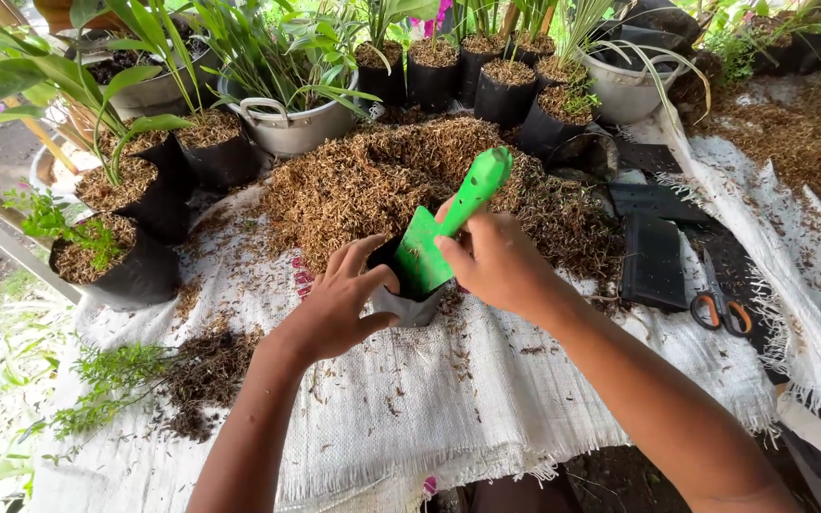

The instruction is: The person uses a green trowel to scoop soil into a black plastic pot. They then place a small plant into the pot and continue to add soil around the base of the plant, patting it down to secure it.

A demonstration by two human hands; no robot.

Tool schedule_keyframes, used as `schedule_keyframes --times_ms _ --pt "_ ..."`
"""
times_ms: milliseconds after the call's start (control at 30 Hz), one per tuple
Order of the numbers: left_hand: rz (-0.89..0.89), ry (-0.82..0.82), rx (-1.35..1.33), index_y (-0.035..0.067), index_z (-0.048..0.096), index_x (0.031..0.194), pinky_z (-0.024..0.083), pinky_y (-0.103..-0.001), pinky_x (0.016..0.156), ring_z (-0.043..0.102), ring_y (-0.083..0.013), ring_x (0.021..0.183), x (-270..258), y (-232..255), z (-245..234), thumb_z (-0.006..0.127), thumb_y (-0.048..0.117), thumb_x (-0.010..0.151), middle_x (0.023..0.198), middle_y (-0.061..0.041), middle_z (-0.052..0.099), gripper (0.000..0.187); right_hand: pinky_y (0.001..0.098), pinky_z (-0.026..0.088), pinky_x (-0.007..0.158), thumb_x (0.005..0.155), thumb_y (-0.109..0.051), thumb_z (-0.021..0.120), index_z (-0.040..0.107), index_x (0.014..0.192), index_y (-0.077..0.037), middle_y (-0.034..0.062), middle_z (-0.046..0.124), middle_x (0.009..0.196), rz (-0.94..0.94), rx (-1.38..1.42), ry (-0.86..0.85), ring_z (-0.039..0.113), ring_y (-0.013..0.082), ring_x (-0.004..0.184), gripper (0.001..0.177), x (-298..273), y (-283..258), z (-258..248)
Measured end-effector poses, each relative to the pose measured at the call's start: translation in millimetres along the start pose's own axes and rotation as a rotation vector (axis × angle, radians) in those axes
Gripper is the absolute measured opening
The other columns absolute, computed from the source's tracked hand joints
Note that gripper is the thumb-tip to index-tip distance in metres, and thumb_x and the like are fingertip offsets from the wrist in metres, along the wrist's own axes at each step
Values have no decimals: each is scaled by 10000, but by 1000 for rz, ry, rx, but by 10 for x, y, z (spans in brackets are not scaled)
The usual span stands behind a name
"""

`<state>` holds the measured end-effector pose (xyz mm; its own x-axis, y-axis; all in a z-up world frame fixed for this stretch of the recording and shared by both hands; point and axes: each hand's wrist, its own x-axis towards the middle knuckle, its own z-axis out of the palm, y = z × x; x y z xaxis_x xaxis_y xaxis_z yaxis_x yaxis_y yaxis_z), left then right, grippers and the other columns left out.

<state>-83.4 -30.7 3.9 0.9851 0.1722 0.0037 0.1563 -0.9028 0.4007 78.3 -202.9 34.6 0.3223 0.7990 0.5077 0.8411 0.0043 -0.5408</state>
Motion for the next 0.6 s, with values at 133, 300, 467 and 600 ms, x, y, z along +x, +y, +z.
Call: schedule_keyframes --times_ms 133,300,467,600 --pt "31 14 9 152 645 1144 416 -690 1043 238 -468 1486 -39 4 -9 692 272 914 1592 -173 293 263 336 521 405 961 -11 555 601 1023 100 221 631 691 -54 -98 60 645 268 485 135 67 -46 -21" --pt "-22 23 -41 144 662 1186 369 -756 1046 213 -491 1485 -82 132 -89 746 234 861 1607 -198 277 347 272 477 432 990 -48 542 609 1039 72 147 603 680 82 -177 -66 532 167 443 146 38 -40 61" --pt "-84 71 42 165 677 1174 418 -716 1032 276 -443 1473 -115 -1 5 701 209 893 1585 -175 331 285 283 466 442 991 -49 530 602 1036 69 143 607 686 86 -142 -89 541 175 453 145 53 -60 83" --pt "-76 111 209 209 680 1172 483 -629 1008 371 -389 1444 -73 -81 114 574 181 983 1527 -140 420 218 285 473 445 990 -44 533 597 1051 83 140 605 696 84 -128 -41 542 161 448 154 75 -34 100"
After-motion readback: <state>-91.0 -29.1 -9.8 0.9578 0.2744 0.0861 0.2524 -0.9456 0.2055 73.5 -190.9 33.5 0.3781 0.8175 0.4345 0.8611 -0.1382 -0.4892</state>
